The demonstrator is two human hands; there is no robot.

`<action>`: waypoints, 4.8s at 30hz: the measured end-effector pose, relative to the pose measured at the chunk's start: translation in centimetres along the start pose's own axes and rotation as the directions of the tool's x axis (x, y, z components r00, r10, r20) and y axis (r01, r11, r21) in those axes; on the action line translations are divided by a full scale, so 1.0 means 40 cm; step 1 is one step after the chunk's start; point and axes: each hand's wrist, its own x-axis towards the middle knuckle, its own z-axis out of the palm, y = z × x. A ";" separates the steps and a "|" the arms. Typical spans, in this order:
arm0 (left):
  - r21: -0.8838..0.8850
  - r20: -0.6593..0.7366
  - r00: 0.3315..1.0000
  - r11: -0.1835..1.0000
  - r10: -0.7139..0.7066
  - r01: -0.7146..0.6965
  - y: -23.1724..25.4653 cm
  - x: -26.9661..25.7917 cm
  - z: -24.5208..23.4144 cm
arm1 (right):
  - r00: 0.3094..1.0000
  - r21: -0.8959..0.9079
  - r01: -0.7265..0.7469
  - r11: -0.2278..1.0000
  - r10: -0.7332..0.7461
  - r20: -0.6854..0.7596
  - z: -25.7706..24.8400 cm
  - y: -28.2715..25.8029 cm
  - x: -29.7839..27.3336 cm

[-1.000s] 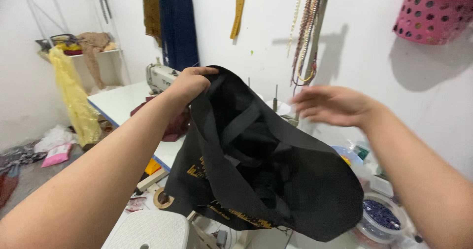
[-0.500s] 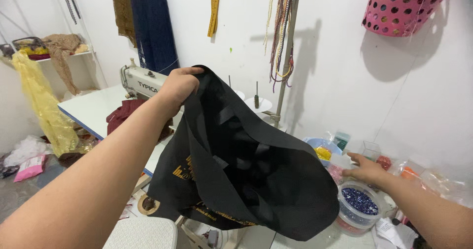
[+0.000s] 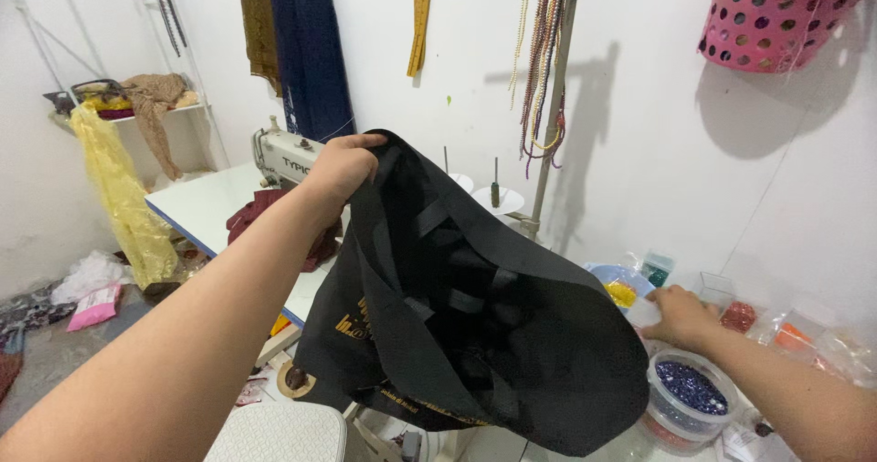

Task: The person gathers small containers of beads and craft supplies from the worktable, ties some items into a white plastic bag, and places the containers one at a time into a large black tote bag, arranging them inside.

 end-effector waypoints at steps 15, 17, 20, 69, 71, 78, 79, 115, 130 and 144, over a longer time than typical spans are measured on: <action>0.004 0.059 0.998 1.000 0.007 -0.008 0.009 -0.009 0.008 | 0.807 0.850 0.517 0.105 -0.390 -0.443 -0.612 -0.413 -0.210; 0.012 0.070 0.997 0.999 0.029 -0.030 0.006 -0.015 -0.006 | 0.812 0.865 0.449 0.222 -0.506 -0.291 -0.614 -0.498 -0.243; -0.010 0.051 0.996 0.997 0.077 -0.077 0.008 -0.025 -0.020 | 0.739 0.851 0.394 0.346 -0.670 -0.070 -0.544 -0.599 -0.281; -0.073 0.046 0.998 0.997 0.031 -0.027 -0.037 -0.019 0.017 | 0.847 0.951 0.302 0.070 -0.477 -0.234 -0.490 -0.575 -0.188; -0.078 0.020 0.999 0.996 0.045 -0.044 -0.052 0.006 0.044 | 0.936 0.954 0.294 0.053 -0.220 -0.276 -0.492 -0.444 -0.140; -0.130 0.011 0.999 0.991 0.041 -0.039 -0.080 0.053 0.097 | 0.936 0.741 -0.326 0.587 0.091 0.339 -0.191 0.014 0.025; -0.141 0.005 0.999 0.989 0.046 -0.045 -0.082 0.058 0.107 | 0.898 0.679 -0.393 0.620 0.101 0.428 -0.139 0.058 0.032; -0.128 -0.005 1.000 0.992 0.013 -0.014 -0.059 -0.006 0.027 | 0.867 0.744 0.337 0.577 -0.499 -0.005 -0.594 -0.531 -0.313; -0.123 -0.032 0.998 0.991 0.052 -0.056 -0.075 -0.024 -0.031 | 0.728 0.421 0.658 0.624 -0.670 -0.144 -0.112 -0.802 -0.204; -0.048 -0.049 0.999 0.999 -0.015 0.013 -0.043 -0.071 -0.039 | 0.724 0.492 0.477 0.728 -0.643 0.248 0.002 -0.837 -0.106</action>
